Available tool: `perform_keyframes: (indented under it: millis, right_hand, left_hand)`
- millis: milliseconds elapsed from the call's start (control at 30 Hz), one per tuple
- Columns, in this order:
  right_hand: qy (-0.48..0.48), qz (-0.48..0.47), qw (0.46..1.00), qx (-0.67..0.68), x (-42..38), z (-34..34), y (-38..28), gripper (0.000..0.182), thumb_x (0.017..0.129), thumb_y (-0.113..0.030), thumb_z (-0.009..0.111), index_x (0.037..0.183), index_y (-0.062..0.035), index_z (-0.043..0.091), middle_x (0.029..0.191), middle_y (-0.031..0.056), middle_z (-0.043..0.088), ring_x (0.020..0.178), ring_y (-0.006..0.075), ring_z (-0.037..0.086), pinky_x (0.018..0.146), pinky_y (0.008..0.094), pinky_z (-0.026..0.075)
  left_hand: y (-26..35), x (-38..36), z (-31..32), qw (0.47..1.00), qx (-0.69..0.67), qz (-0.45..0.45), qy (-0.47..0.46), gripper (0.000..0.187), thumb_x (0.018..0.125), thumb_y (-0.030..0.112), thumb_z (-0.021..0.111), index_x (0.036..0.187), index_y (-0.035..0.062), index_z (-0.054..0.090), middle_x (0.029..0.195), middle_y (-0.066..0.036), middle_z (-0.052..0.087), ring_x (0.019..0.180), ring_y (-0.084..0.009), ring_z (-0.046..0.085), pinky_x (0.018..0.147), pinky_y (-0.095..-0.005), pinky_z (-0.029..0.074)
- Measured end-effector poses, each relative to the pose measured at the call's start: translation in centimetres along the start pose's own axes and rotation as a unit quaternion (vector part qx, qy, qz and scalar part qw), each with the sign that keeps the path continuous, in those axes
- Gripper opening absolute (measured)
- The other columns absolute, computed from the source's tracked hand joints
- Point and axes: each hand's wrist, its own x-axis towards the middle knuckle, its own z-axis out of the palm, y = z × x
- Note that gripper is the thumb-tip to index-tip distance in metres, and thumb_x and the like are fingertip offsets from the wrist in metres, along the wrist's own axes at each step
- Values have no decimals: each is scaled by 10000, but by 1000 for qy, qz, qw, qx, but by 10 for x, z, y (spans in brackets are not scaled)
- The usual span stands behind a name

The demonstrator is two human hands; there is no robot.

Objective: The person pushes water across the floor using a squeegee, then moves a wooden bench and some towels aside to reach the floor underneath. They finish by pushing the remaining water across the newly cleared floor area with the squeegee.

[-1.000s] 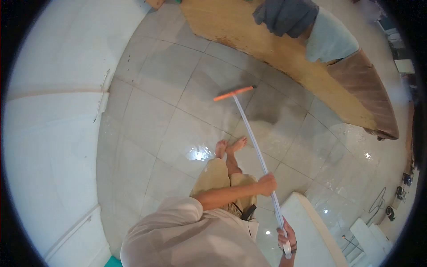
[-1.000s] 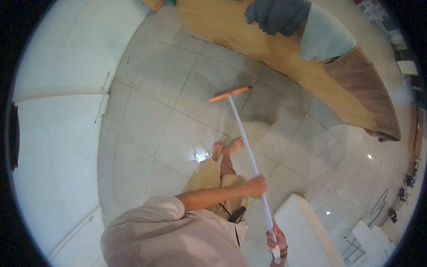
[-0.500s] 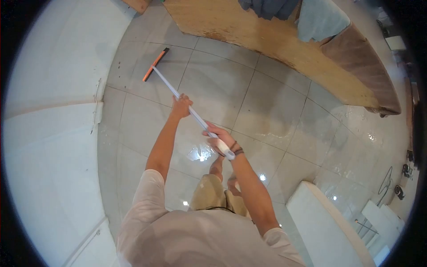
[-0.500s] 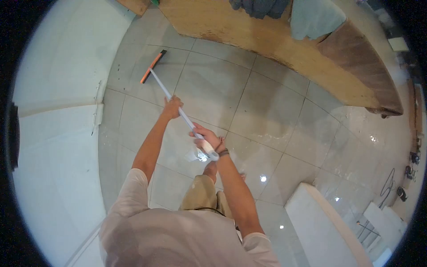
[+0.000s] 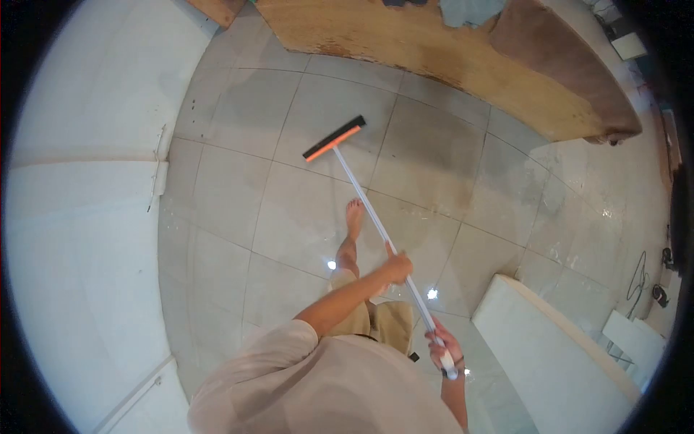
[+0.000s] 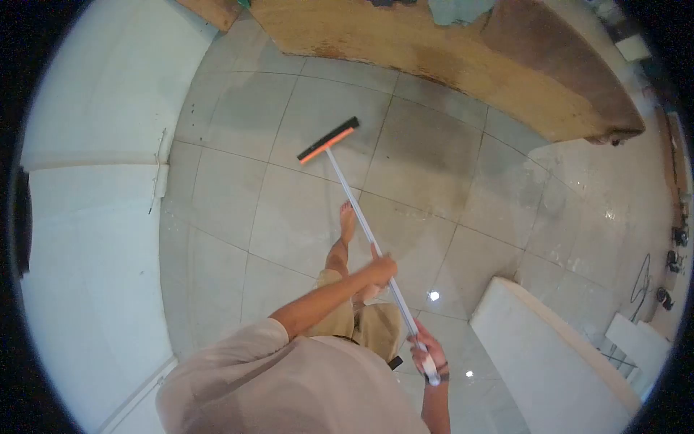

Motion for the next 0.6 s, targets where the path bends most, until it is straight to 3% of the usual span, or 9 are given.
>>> perform_keyframes:
  millis: [33,100,200,333,400,500,533,567,600]
  right_hand:
    - [17,-8,1000,9,-31,-23,11,480,824,-82,417,1266,-125,234,790,89,436,393,67,392,311,177,360]
    - [42,-28,998,40,-93,-58,34,500,817,-79,423,1272,-135,223,796,95,443,395,63,381,309,177,351]
    - [52,-43,989,128,-189,-108,76,485,848,-98,369,1289,-181,185,845,77,424,441,73,389,332,198,340]
    - [93,-74,974,193,-271,-87,122,497,845,-95,374,1292,-192,179,839,86,432,423,74,372,341,195,331]
    - [334,-154,930,3,-298,-76,139,246,838,-98,404,1074,-38,370,796,61,443,363,47,336,299,151,303]
    - [397,-137,907,18,-311,-106,151,168,878,-178,356,940,-33,413,791,45,428,390,79,351,295,184,302]
    - [358,-140,919,-91,-310,-121,151,205,863,-208,389,983,-42,400,712,20,457,365,76,347,295,201,292]
    - [355,-132,920,-101,-307,-135,139,205,863,-208,389,983,-42,400,712,20,457,365,76,347,295,201,292]
    - [210,-81,974,-8,-296,-132,126,306,852,-150,389,1138,-117,288,764,58,445,385,74,348,309,197,305]
  left_hand:
    - [27,13,52,1000,-11,16,0,138,533,96,607,663,49,615,787,-152,555,935,-307,478,719,-781,59]
    - [85,8,86,998,-25,49,-19,146,531,103,613,663,42,614,787,-155,555,925,-312,475,707,-788,56]
    - [191,-33,89,990,12,105,-88,160,490,78,614,636,15,599,746,-145,558,904,-314,487,663,-791,116]
    - [272,-44,147,979,-36,183,-83,192,507,97,602,676,6,603,773,-152,556,911,-311,471,662,-798,94]
    - [296,-56,162,975,-41,206,-78,188,515,91,597,685,12,611,783,-155,555,914,-314,470,665,-797,96]
    - [306,-61,171,977,-37,212,-11,189,518,88,595,689,9,613,757,-139,564,895,-309,481,682,-791,107]
    - [306,-64,169,979,-30,202,-18,189,523,97,597,692,13,614,742,-131,566,885,-304,486,696,-785,111]
    - [299,-65,166,981,-19,192,-25,189,529,106,599,695,16,616,727,-122,568,875,-300,491,711,-780,115]
    - [289,-67,164,983,-22,182,-23,189,529,106,599,695,16,616,727,-122,568,875,-300,491,711,-780,115]
